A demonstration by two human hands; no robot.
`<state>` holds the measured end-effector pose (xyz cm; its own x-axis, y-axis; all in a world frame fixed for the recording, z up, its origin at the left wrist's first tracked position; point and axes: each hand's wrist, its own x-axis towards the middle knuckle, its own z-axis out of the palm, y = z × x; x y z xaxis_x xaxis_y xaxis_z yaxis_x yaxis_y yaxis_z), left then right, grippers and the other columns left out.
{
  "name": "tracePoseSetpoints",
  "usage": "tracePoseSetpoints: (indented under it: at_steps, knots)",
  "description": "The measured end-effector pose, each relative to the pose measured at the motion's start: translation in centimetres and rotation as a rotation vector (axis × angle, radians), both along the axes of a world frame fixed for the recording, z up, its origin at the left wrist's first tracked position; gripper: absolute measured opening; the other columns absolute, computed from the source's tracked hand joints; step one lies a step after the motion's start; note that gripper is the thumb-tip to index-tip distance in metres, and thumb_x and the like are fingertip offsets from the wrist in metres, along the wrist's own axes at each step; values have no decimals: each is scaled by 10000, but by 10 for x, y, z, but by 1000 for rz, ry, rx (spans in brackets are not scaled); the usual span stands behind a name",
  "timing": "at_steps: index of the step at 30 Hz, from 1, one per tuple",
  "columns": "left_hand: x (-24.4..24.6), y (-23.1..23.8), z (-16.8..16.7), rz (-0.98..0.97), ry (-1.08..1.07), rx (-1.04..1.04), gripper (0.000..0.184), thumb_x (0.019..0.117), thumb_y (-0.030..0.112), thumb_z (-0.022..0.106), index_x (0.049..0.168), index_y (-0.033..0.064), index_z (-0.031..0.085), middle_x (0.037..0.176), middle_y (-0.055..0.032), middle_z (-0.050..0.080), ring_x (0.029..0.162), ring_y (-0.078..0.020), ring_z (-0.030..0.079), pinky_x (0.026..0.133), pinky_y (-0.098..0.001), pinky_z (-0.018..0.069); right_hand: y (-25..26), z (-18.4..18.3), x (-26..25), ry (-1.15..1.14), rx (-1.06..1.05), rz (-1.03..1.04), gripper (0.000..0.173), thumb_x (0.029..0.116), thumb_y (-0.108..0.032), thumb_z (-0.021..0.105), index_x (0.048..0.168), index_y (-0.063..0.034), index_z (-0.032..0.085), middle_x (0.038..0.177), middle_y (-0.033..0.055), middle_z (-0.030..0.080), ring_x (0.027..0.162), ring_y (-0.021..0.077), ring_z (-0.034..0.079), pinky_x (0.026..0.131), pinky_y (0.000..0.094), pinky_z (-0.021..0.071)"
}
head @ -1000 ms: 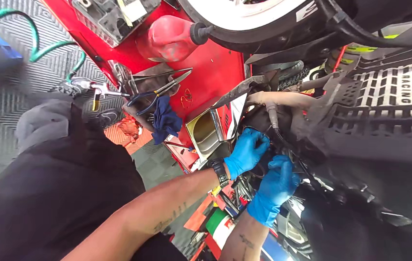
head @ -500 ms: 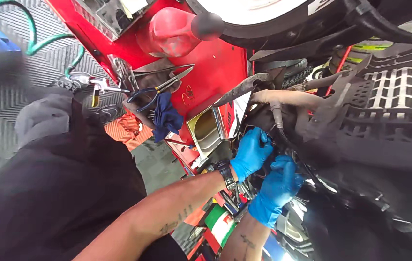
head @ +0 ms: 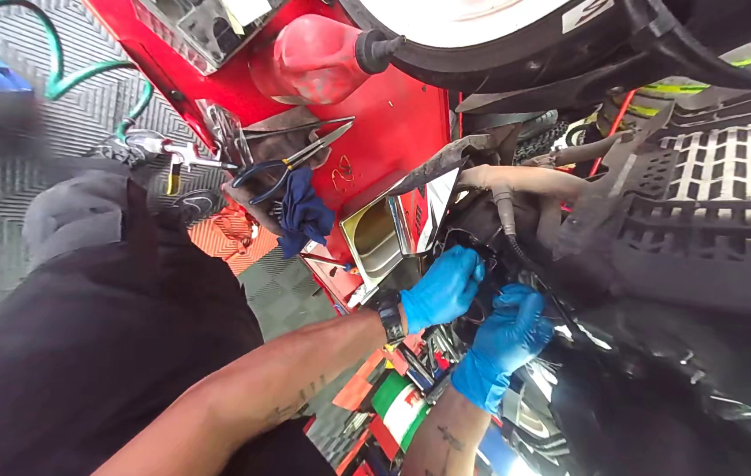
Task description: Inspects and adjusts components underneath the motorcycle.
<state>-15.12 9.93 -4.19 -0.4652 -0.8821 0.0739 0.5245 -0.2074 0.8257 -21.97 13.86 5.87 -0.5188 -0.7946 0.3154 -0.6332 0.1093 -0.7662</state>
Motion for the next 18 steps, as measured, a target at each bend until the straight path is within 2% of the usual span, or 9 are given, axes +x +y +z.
tracePoseSetpoints:
  at_steps: [2,4,6,8,11,13,16,18]
  knots:
    - [12,6,-3,39,4,-30,136,872,9,531,956,-16,636,912,-165,627,908,-292,629,850,-396,521,1,-1,-1,-36,-21,6,324,1064,-112,427,864,-124,683,768,-13,692,726,94,674,684,227,563]
    - [26,7,-4,69,22,-4,147,883,2,527,979,-6,638,925,-140,639,916,-255,630,860,-376,521,4,0,-3,-48,-14,21,327,1064,-108,418,867,-117,678,768,-14,686,728,89,667,681,219,558]
    - [40,0,-9,49,68,83,166,909,-4,496,1017,-20,621,956,-119,644,925,-197,634,855,-344,537,3,1,-3,-40,-14,33,336,1060,-103,411,858,-122,679,762,-23,688,721,81,665,678,215,556]
    - [55,-2,-20,2,122,224,158,946,-13,471,1049,-29,589,925,-78,614,857,-125,610,786,-282,534,1,0,0,-25,-12,22,364,1061,-106,415,825,-127,690,747,-31,688,709,76,659,682,220,554]
    - [71,5,-30,-50,175,371,136,942,-27,454,1020,11,558,871,-17,563,784,-73,560,704,-228,492,0,0,3,-10,-1,13,390,1066,-113,399,805,-131,687,741,-37,683,708,72,655,679,220,550]
    - [81,8,-35,-40,177,393,128,937,-30,461,1000,12,564,878,-12,569,799,-64,565,721,-225,493,0,1,5,-6,11,7,403,1068,-112,395,794,-136,690,748,-44,685,717,66,656,680,214,549]
    - [105,-3,-56,61,25,322,142,938,-23,477,998,-21,606,920,-31,605,843,-63,592,769,-244,521,-1,1,2,10,11,14,415,1068,-113,387,782,-132,687,746,-43,684,714,71,659,670,216,554]
    - [120,-18,-83,112,-231,324,162,949,0,495,1050,-7,622,931,-52,636,804,-92,612,731,-283,541,0,2,1,16,10,18,417,1065,-107,382,782,-130,687,741,-43,680,707,70,655,670,215,551]
